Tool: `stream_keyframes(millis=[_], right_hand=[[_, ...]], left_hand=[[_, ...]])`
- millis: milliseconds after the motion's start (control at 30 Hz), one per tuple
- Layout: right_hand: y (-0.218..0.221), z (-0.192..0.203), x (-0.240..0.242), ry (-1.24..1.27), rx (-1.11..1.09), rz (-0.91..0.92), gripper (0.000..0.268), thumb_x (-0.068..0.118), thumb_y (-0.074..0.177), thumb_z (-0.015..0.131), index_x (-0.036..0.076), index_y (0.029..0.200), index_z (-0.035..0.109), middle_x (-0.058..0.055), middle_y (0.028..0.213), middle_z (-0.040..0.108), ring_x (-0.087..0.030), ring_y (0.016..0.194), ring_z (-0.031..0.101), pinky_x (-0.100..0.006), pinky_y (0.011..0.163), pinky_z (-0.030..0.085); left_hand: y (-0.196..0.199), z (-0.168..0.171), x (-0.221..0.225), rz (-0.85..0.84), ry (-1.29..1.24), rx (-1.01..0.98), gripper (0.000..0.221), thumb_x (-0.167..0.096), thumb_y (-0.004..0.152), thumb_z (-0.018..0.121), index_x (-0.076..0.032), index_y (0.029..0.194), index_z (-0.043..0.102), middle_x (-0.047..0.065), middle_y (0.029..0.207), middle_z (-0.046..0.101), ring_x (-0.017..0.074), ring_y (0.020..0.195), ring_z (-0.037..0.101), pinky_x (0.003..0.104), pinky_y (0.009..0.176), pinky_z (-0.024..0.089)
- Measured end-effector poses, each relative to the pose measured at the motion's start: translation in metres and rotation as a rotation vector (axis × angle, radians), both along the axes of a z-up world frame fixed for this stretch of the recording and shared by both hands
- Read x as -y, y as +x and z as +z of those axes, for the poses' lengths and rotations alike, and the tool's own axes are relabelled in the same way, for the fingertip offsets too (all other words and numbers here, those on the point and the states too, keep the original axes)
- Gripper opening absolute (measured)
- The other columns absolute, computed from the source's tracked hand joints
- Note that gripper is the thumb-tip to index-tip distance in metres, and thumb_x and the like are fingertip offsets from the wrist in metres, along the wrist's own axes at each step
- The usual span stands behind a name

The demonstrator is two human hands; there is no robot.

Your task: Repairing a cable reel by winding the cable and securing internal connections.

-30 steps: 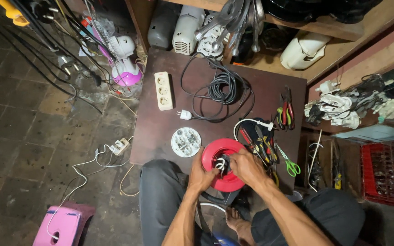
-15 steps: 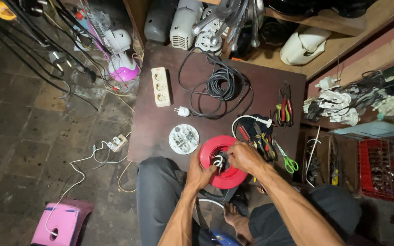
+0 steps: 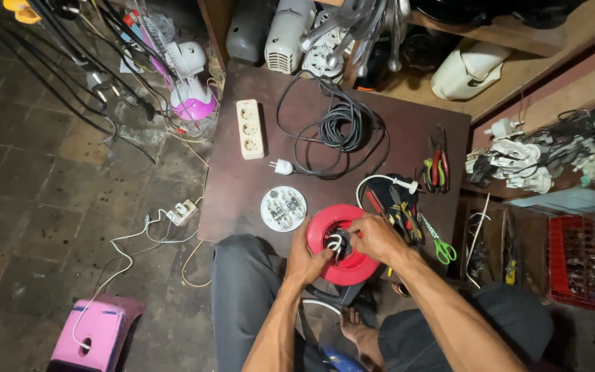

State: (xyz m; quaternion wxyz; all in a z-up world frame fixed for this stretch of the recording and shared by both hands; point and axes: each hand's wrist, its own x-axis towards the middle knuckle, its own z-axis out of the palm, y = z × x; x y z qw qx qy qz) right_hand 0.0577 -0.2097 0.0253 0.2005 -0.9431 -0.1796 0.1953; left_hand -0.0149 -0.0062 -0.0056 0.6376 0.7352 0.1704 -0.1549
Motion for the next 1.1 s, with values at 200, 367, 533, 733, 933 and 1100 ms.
stream_keyframes(millis=[200, 367, 533, 733, 933, 1100], right_hand=[[0.007, -0.017, 0.000, -0.051, -0.064, 0.003, 0.015, 0.030, 0.077, 0.068, 0.025, 0.086, 0.080, -0.014, 0.090, 0.074, -0.037, 0.095, 0.071, -0.049, 0.084, 0.058], [0.010, -0.003, -0.003, -0.090, -0.099, 0.007, 0.016, 0.030, 0.077, 0.067, 0.026, 0.085, 0.080, -0.012, 0.091, 0.075, -0.036, 0.096, 0.072, -0.048, 0.085, 0.058], [0.012, -0.005, -0.003, -0.102, -0.124, -0.009, 0.016, 0.029, 0.076, 0.067, 0.026, 0.086, 0.079, -0.010, 0.092, 0.076, -0.034, 0.097, 0.072, -0.047, 0.086, 0.058], [0.004, 0.009, -0.001, -0.014, -0.054, 0.001, 0.018, 0.026, 0.078, 0.069, 0.022, 0.091, 0.080, -0.016, 0.093, 0.074, -0.038, 0.095, 0.071, -0.047, 0.083, 0.059], [-0.026, 0.020, 0.006, -0.049, -0.040, -0.129, 0.020, 0.034, 0.083, 0.066, 0.023, 0.093, 0.080, -0.017, 0.093, 0.072, -0.038, 0.097, 0.070, -0.047, 0.084, 0.058], [-0.048, 0.003, 0.002, -0.144, -0.116, -0.297, 0.027, 0.039, 0.085, 0.062, 0.027, 0.100, 0.080, -0.015, 0.114, 0.066, -0.040, 0.098, 0.070, -0.049, 0.086, 0.059]], left_hand=[[0.000, 0.004, 0.001, 0.002, 0.021, 0.014, 0.103, -0.034, 0.061, 0.074, -0.016, 0.156, 0.037, 0.022, 0.148, 0.044, 0.0418, 0.138, 0.045, 0.049, 0.114, 0.040], [0.002, 0.003, 0.000, 0.005, 0.014, 0.016, 0.107, -0.040, 0.058, 0.074, -0.015, 0.156, 0.036, 0.022, 0.149, 0.043, 0.0414, 0.138, 0.044, 0.049, 0.114, 0.040], [0.003, 0.009, 0.003, 0.020, 0.022, 0.017, 0.102, -0.031, 0.061, 0.075, -0.014, 0.155, 0.037, 0.022, 0.148, 0.044, 0.0398, 0.138, 0.045, 0.049, 0.114, 0.040], [0.004, 0.012, 0.002, 0.019, 0.014, -0.036, 0.103, -0.029, 0.061, 0.076, -0.013, 0.155, 0.037, 0.021, 0.147, 0.046, 0.0375, 0.140, 0.044, 0.047, 0.115, 0.039], [-0.001, -0.003, 0.001, 0.023, 0.026, -0.079, 0.105, -0.031, 0.057, 0.080, -0.014, 0.153, 0.039, 0.019, 0.146, 0.048, 0.0351, 0.139, 0.046, 0.047, 0.113, 0.041], [-0.008, 0.039, 0.007, -0.015, 0.103, -0.005, 0.103, -0.027, 0.063, 0.077, -0.007, 0.154, 0.035, 0.030, 0.147, 0.042, 0.0467, 0.140, 0.040, 0.056, 0.115, 0.036]])
